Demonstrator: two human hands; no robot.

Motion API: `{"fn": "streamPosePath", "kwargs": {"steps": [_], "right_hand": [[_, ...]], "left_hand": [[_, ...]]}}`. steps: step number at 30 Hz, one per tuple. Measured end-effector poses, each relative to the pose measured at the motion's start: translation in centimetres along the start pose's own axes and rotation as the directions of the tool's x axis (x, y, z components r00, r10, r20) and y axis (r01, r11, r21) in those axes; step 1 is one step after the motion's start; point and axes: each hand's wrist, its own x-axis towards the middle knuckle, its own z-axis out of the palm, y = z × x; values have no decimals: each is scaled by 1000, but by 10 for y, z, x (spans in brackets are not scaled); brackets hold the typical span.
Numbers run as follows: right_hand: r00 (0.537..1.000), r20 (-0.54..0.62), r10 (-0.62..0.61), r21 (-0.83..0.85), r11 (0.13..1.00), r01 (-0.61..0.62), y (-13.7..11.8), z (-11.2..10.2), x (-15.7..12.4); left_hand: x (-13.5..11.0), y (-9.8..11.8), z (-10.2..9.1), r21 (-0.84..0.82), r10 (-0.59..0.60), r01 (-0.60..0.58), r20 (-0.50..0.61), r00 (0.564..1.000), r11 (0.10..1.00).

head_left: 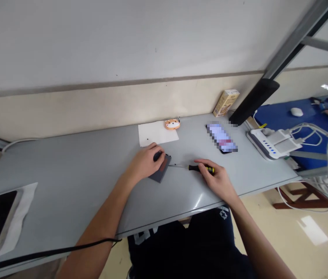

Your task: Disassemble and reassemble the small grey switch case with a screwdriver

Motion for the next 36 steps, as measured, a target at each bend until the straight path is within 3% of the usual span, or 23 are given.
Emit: {"fn": "streamPosePath", "kwargs": {"steps": [5,13,19,24,28,31,33,36], "right_hand": [[993,-114,38,24,999,-36,2,-2,-1],[966,-223,128,134,986,-100,6,-3,-3],[994,-100,50,122,992,-38,6,-5,-4],[995,-94,-26,96,995,35,7,-5,-4],[996,-82,-16,99,995,24,7,-5,-3],[996,-84,15,114,993,-5,6,-5,-3],[995,-98,37,132,991,-24,6,-5,-2],[994,-94,51,140,989,-38,7,-5,-2]], "left_hand": [[0,0,-1,-20,17,-18,-14,1000,1000],[-1,9,1,-95,191,-194,-35,981,976],[2,15,7,-207,198,-198,-18,980,958],[3,16,7,-233,209,-208,-23,978,950],[1,16,6,-264,216,-216,-29,976,940],[4,4,2,-275,174,-186,-68,982,943],[9,-13,-2,-223,70,-109,-178,982,969],[17,-45,-7,-62,-130,116,-377,917,991]]}}
